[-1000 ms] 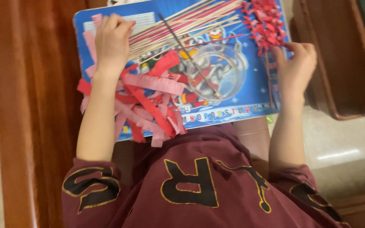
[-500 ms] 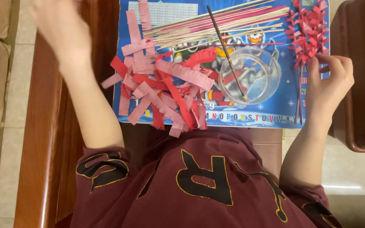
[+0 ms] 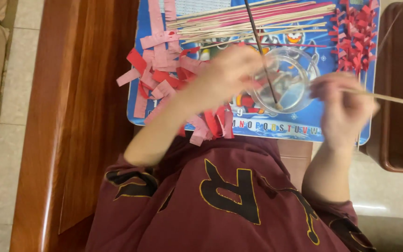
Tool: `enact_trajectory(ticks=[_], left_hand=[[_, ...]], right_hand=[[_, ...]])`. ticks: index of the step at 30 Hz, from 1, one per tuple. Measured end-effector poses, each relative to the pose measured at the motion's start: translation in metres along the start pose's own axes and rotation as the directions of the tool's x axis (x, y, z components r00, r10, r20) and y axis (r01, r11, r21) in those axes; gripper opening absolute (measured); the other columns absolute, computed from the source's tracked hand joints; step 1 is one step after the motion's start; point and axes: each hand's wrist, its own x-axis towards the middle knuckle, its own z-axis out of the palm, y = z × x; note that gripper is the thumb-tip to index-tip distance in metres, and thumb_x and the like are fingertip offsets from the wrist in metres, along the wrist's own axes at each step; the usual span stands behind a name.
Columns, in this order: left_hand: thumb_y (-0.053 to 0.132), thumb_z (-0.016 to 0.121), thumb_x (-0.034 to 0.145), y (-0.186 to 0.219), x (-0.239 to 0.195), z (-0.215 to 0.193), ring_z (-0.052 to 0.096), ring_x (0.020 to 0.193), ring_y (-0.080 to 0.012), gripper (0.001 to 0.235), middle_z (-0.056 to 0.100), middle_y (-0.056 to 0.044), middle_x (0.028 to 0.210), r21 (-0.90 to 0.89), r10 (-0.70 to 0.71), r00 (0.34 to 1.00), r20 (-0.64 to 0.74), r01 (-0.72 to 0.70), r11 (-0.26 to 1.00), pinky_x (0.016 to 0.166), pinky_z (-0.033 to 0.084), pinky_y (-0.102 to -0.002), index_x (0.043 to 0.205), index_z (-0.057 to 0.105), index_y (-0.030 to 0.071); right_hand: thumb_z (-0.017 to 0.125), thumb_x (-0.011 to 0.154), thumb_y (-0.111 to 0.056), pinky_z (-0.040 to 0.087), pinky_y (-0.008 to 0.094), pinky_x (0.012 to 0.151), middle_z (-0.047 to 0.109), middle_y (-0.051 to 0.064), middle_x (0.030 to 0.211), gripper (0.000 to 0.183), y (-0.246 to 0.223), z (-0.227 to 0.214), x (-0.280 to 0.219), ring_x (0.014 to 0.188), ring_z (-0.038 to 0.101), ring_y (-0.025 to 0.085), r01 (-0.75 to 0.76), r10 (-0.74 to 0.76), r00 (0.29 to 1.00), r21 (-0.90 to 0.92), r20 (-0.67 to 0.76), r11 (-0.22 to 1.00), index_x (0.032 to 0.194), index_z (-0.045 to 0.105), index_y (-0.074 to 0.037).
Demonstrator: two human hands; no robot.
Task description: The recorder is wrapping strips of colored paper around wooden sticks to create decorative flowers.
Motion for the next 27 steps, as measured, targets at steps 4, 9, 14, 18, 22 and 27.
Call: enact_trajectory(ticks=[4,9,14,18,22,27], left_hand=[[0.008,0.081,0.089,-0.069,-0.045,-0.03,0.063,0.115,-0.0297,0.033,0.066,-0.012,0.121,0.378,-0.233,0.96,-0.156,0.276,0.884,0.1,0.054,-0.041,0.121,0.072,0.005],[0.018,0.085,0.084,-0.072,-0.058,-0.046,0.063,0.099,-0.0375,0.032,0.067,-0.015,0.105,0.605,-0.361,0.898,-0.254,0.438,0.665,0.084,0.051,-0.048,0.109,0.075,0.001],[0.014,0.081,0.088,-0.084,-0.064,-0.041,0.065,0.095,-0.0362,0.018,0.068,-0.015,0.097,0.567,-0.425,0.87,-0.251,0.488,0.664,0.084,0.052,-0.047,0.1,0.076,0.003],[0.012,0.076,0.096,-0.066,-0.048,-0.046,0.067,0.094,-0.0345,0.009,0.071,-0.014,0.098,0.389,-0.523,0.822,-0.226,0.568,0.725,0.084,0.053,-0.046,0.097,0.075,0.004],[0.014,0.075,0.098,-0.059,-0.056,-0.049,0.067,0.096,-0.0349,0.011,0.072,-0.014,0.102,0.343,-0.543,0.803,-0.246,0.596,0.726,0.086,0.052,-0.047,0.103,0.076,0.005],[0.019,0.084,0.083,-0.073,-0.069,-0.048,0.063,0.099,-0.0412,0.033,0.068,-0.021,0.1,0.574,-0.446,0.859,-0.25,0.503,0.647,0.087,0.05,-0.05,0.106,0.074,-0.003]], right_hand=[[0.061,0.117,-0.001,0.057,0.025,0.073,0.072,0.014,0.098,0.02,0.02,-0.038,0.001,0.08,0.069,0.017,0.011,-0.034,0.995,-0.241,-0.09,0.971,0.103,0.067,0.011],[0.065,0.115,0.001,0.055,0.028,0.075,0.073,0.015,0.101,0.01,0.031,-0.024,0.013,0.087,0.072,0.018,0.064,-0.033,0.997,-0.559,0.065,0.827,0.111,0.071,0.008],[0.066,0.115,0.0,0.054,0.028,0.073,0.071,0.015,0.105,0.009,0.021,-0.016,0.015,0.087,0.071,0.018,0.058,-0.031,0.998,-0.547,0.059,0.835,0.111,0.071,0.006],[0.066,0.113,-0.001,0.052,0.028,0.069,0.07,0.015,0.101,0.008,0.018,-0.016,0.016,0.083,0.07,0.019,0.039,0.007,0.997,-0.601,0.075,0.799,0.111,0.072,0.005],[0.065,0.113,-0.001,0.054,0.027,0.07,0.072,0.014,0.102,0.008,0.023,-0.018,0.014,0.085,0.072,0.018,0.025,0.005,0.999,-0.575,0.051,0.818,0.115,0.072,0.004],[0.062,0.113,-0.002,0.052,0.025,0.069,0.073,0.012,0.094,0.013,0.015,-0.021,0.015,0.08,0.068,0.014,-0.054,0.071,0.997,-0.514,0.015,0.856,0.115,0.073,0.005]])
